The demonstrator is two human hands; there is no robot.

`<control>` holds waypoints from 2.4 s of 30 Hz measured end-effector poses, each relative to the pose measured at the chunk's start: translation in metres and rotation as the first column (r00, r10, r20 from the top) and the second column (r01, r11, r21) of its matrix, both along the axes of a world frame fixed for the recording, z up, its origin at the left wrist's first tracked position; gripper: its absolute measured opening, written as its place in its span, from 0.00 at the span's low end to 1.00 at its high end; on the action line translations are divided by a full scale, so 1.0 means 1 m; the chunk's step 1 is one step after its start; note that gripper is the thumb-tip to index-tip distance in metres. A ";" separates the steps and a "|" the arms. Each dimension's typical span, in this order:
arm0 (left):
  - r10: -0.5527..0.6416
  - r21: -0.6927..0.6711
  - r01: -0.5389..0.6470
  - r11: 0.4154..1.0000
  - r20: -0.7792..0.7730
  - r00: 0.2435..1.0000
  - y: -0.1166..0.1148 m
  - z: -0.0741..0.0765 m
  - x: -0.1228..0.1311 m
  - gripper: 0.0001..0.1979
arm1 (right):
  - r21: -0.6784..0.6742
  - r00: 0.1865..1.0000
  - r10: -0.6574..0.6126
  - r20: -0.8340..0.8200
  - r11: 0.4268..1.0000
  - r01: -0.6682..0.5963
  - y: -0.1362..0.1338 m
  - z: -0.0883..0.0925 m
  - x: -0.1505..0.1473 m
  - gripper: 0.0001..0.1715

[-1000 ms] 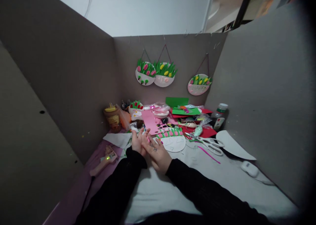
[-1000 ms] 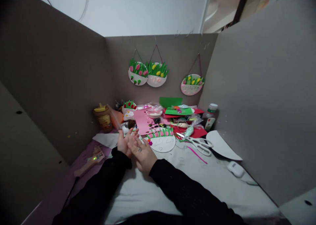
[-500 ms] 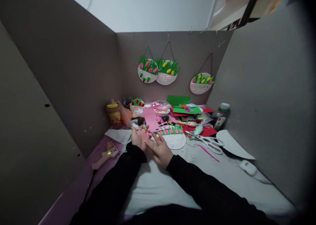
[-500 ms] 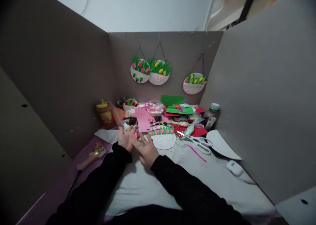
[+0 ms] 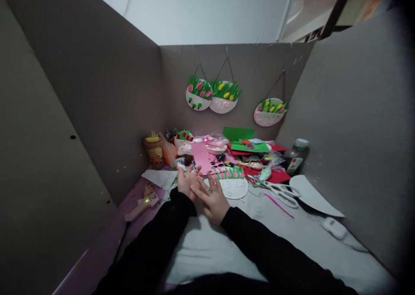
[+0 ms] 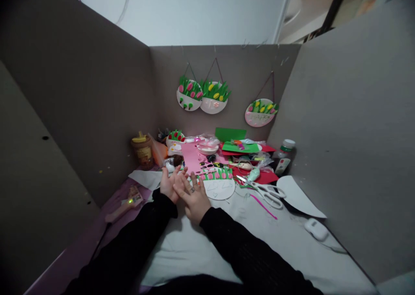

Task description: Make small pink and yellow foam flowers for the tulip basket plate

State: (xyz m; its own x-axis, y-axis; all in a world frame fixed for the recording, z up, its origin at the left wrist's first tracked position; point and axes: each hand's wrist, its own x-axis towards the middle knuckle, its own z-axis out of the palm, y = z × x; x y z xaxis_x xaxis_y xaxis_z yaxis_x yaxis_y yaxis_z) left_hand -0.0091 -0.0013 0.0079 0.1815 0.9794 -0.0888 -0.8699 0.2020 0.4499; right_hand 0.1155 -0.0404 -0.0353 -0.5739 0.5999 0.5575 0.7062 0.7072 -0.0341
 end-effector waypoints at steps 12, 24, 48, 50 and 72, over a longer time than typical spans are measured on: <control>-0.008 -0.011 0.007 1.000 -0.017 1.000 0.001 -0.003 0.001 0.26 | 0.003 0.999 -0.045 -0.015 0.999 0.045 0.002 -0.001 0.001 0.49; -0.039 -0.004 0.039 0.999 -0.044 0.998 0.001 -0.003 0.002 0.28 | 0.029 0.997 -0.071 -0.040 0.997 0.072 0.004 -0.001 0.001 0.47; -0.006 -0.023 0.005 1.000 -0.037 0.999 0.006 -0.004 0.000 0.27 | 0.046 0.994 0.071 -0.078 0.997 -0.067 0.002 -0.005 -0.003 0.42; -0.004 -0.055 0.000 0.999 -0.061 0.998 0.005 -0.004 0.001 0.26 | 0.051 0.993 0.088 -0.083 0.995 -0.084 0.003 -0.004 -0.004 0.41; -0.063 -0.064 0.055 0.996 -0.122 0.991 0.004 -0.004 0.008 0.23 | -0.143 0.860 0.052 -0.508 0.979 -0.143 0.011 -0.007 -0.007 0.13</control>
State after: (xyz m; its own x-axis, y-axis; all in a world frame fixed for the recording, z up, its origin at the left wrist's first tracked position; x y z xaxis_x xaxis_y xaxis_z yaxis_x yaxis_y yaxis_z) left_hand -0.0011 0.0023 0.0035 0.2229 0.9595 -0.1723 -0.7942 0.2812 0.5386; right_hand 0.1087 -0.0296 -0.0420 -0.3060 0.6668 0.6795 0.4891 0.7225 -0.4887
